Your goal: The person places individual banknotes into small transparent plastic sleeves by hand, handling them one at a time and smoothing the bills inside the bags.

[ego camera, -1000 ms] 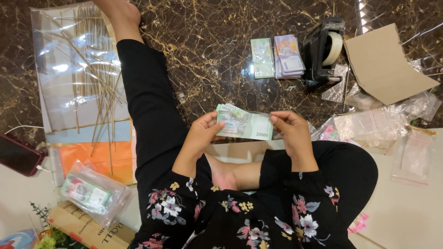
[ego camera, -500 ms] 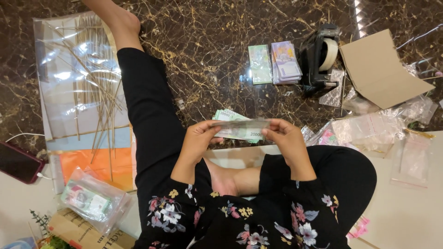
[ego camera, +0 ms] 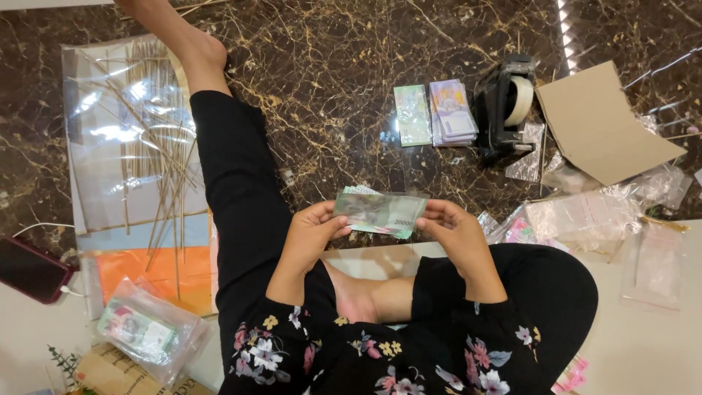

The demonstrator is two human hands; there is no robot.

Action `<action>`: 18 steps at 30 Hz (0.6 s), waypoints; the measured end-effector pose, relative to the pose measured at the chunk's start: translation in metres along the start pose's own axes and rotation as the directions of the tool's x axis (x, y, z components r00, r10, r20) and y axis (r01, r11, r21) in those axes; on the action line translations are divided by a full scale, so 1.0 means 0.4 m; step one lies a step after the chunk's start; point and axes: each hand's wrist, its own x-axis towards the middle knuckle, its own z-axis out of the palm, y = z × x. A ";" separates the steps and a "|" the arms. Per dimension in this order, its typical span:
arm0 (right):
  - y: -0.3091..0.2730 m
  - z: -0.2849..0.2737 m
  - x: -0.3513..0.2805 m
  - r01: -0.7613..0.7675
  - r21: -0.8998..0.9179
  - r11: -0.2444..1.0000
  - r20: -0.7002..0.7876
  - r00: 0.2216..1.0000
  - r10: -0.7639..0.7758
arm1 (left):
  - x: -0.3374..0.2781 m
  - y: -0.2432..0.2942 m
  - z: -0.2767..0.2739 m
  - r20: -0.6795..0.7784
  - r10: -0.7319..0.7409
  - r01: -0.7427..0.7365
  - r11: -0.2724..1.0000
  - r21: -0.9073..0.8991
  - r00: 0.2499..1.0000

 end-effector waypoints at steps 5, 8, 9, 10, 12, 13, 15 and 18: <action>0.018 -0.002 0.020 -0.009 0.011 1.000 -0.047 0.999 0.010 | 0.021 -0.028 -0.005 -0.020 -0.019 0.019 0.999 -0.032 1.000; 0.009 -0.008 0.045 0.001 0.009 1.000 -0.065 0.998 -0.001 | 0.018 0.011 0.003 -0.096 -0.015 0.008 0.997 -0.077 0.995; 0.000 -0.012 0.054 0.013 -0.004 1.000 -0.073 0.997 -0.013 | 0.015 0.030 0.006 -0.157 -0.009 -0.009 0.994 -0.110 0.988; 0.006 -0.022 0.086 0.013 -0.005 1.000 -0.072 0.997 -0.014 | 0.017 0.039 -0.002 -0.158 -0.009 -0.009 0.994 -0.112 0.987; 0.021 -0.045 0.149 0.045 0.199 0.979 -0.137 0.990 -0.017 | 0.021 0.058 -0.019 -0.246 0.012 -0.044 0.991 -0.124 0.969; 0.032 -0.051 0.190 0.044 0.199 0.979 -0.138 0.990 -0.016 | 0.019 0.053 -0.017 -0.245 0.010 -0.042 0.991 -0.124 0.970; 0.045 -0.065 0.285 -0.113 0.660 0.743 -0.081 0.972 0.220 | 0.025 0.050 -0.012 -0.257 -0.002 -0.029 0.993 -0.118 0.967; 0.052 -0.030 0.353 -0.223 0.820 0.528 0.021 0.932 0.362 | 0.036 0.032 -0.001 -0.242 -0.045 0.018 0.994 -0.112 0.969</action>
